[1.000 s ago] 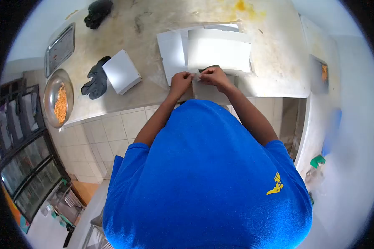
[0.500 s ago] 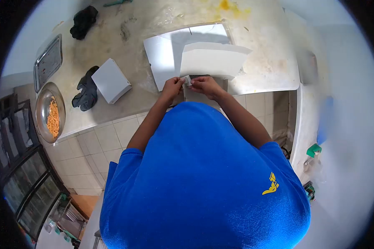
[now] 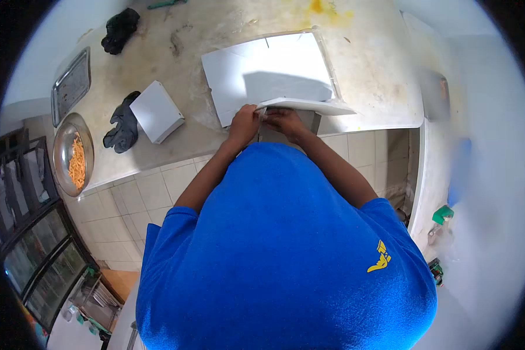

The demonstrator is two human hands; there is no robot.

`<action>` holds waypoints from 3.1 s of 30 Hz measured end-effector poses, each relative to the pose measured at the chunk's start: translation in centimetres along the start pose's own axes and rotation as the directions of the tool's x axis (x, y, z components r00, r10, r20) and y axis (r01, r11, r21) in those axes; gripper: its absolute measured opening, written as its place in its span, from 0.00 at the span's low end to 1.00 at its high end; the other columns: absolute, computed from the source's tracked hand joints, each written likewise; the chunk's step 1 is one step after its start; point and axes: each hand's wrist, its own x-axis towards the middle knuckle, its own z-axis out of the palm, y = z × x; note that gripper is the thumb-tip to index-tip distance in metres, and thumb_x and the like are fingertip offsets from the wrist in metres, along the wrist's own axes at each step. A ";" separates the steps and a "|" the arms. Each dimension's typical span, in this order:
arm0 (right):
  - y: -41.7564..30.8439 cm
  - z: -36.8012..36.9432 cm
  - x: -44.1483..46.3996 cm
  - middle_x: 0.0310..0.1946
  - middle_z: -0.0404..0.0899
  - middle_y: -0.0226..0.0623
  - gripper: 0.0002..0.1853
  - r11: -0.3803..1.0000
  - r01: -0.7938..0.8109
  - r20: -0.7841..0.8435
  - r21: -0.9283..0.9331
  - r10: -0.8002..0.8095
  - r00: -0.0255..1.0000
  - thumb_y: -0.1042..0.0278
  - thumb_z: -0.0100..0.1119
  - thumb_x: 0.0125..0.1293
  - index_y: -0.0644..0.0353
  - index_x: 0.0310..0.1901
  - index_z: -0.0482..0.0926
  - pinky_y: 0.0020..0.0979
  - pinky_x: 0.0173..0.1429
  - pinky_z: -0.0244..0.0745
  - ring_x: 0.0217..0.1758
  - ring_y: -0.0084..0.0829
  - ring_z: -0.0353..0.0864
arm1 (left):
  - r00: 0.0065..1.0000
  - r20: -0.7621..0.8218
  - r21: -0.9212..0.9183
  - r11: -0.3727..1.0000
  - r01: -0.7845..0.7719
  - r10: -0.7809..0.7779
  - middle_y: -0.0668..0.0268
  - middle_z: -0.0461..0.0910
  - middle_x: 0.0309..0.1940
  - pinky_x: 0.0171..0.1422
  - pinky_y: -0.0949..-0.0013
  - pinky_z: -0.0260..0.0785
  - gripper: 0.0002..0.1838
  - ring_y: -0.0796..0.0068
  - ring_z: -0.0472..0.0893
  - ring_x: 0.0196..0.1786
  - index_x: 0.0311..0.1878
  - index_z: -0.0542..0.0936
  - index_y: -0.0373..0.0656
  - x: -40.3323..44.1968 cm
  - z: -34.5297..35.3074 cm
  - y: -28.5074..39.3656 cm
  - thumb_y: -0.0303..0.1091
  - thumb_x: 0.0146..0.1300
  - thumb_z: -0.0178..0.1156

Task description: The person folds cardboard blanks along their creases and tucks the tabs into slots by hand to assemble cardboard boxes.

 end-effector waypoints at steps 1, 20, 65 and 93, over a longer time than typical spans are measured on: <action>0.1 -0.3 0.1 0.41 0.78 0.36 0.11 1.000 0.002 0.015 0.021 -0.002 1.000 0.66 0.59 0.64 0.63 0.44 0.77 0.28 0.53 0.76 0.48 0.27 0.78 | 0.999 0.025 0.048 0.998 0.027 -0.028 0.49 0.74 0.37 0.44 0.53 0.68 0.09 0.43 0.74 0.42 0.40 0.75 0.36 -0.1 -0.3 0.5 0.30 0.60 0.50; 2.6 -0.1 4.3 0.34 0.81 0.36 0.08 0.988 0.153 -0.127 -0.025 -0.155 0.980 0.77 0.53 0.60 0.65 0.38 0.81 0.29 0.40 0.75 0.36 0.26 0.79 | 0.991 -0.131 0.173 0.983 0.054 -0.031 0.54 0.75 0.30 0.38 0.51 0.69 0.19 0.49 0.78 0.34 0.30 0.74 0.36 1.0 0.9 1.3 0.47 0.59 0.58; -0.2 -2.0 -0.4 0.39 0.80 0.45 0.17 0.660 0.300 0.019 -0.689 -0.397 0.917 0.62 0.54 0.60 0.62 0.47 0.77 0.37 0.48 0.74 0.42 0.40 0.80 | 0.973 -0.206 0.244 0.957 0.156 -0.106 0.58 0.73 0.33 0.38 0.53 0.67 0.13 0.52 0.76 0.37 0.32 0.71 0.42 2.1 2.0 2.9 0.43 0.63 0.53; -0.1 -9.4 -3.1 0.26 0.81 0.33 0.12 0.843 0.353 -0.305 -0.407 -0.489 0.817 0.63 0.63 0.59 0.63 0.37 0.81 0.25 0.36 0.75 0.30 0.22 0.81 | 0.988 -0.116 0.406 0.913 -0.048 0.104 0.52 0.72 0.35 0.39 0.51 0.69 0.10 0.49 0.76 0.37 0.37 0.69 0.40 4.4 -2.4 -0.8 0.35 0.61 0.56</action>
